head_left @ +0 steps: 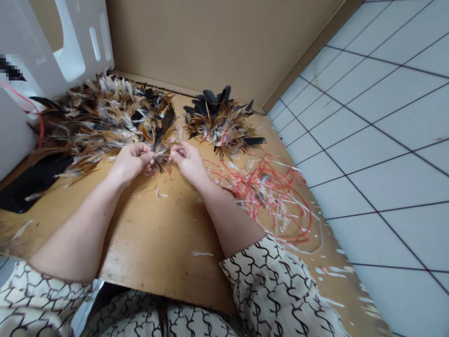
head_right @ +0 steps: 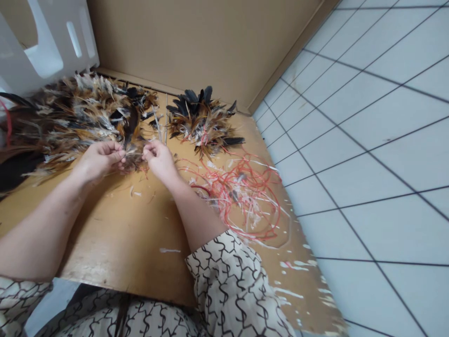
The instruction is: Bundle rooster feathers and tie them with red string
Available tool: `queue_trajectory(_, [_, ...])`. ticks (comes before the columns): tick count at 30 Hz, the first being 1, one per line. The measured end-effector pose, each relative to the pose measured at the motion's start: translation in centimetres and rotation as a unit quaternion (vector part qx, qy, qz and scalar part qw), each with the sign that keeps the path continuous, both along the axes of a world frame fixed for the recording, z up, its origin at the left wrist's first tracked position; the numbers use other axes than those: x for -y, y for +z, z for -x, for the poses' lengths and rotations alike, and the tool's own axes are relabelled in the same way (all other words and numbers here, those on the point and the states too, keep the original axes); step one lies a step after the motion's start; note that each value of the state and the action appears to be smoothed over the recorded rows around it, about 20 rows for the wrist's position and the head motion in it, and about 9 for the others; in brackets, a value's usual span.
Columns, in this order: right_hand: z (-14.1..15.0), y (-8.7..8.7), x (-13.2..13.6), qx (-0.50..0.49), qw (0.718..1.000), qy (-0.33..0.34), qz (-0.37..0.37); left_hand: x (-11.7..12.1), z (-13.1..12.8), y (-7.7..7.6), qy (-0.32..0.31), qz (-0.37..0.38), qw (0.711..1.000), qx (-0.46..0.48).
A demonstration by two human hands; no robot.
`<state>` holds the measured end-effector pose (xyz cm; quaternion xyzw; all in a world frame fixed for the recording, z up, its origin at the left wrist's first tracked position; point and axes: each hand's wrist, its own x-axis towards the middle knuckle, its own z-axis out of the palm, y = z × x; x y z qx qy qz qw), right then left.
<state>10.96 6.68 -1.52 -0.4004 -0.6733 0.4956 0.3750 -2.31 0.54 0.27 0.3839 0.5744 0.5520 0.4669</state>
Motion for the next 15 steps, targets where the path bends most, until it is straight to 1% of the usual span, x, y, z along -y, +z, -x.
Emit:
queue_trajectory(2, [0.0, -0.4, -0.2, -0.023, 0.998, -0.059, 0.023, 0.0, 0.0, 0.2, 0.02, -0.001, 0.999, 0.029])
queue_trajectory(3, [0.1, -0.6, -0.2, -0.027, 0.996, -0.075, 0.038, 0.0, 0.0, 0.3, 0.029, -0.003, 0.999, 0.041])
queue_trajectory(4, [0.1, -0.7, -0.1, -0.03, 0.995, -0.077, 0.054, 0.0, -0.1, 0.4, 0.035, -0.006, 0.998, 0.052])
queue_trajectory(5, [0.2, -0.7, 0.0, -0.033, 0.995, -0.064, 0.073, 0.0, -0.1, 0.4, 0.039, -0.008, 0.997, 0.061])
queue_trajectory(7, [0.4, -0.7, 0.6, -0.049, 0.993, -0.011, 0.106, 0.0, -0.1, 0.4, 0.04, -0.01, 0.997, 0.071])
queue_trajectory(9, [0.7, -0.6, 1.2, -0.08, 0.988, 0.037, 0.124, 0.0, -0.3, 0.2, 0.037, -0.01, 0.997, 0.07])
queue_trajectory(10, [0.9, -0.5, 1.4, -0.097, 0.986, 0.05, 0.127, 0.0, -0.4, 0.1, 0.033, -0.009, 0.997, 0.067])
queue_trajectory(12, [1.2, -0.5, 1.7, -0.124, 0.983, 0.053, 0.126, 0.0, -0.7, -0.1, 0.019, -0.009, 0.998, 0.059])
queue_trajectory(15, [1.4, -0.7, 1.7, -0.139, 0.982, 0.033, 0.12, 0.0, -1.1, -0.3, -0.004, -0.001, 0.999, 0.052])
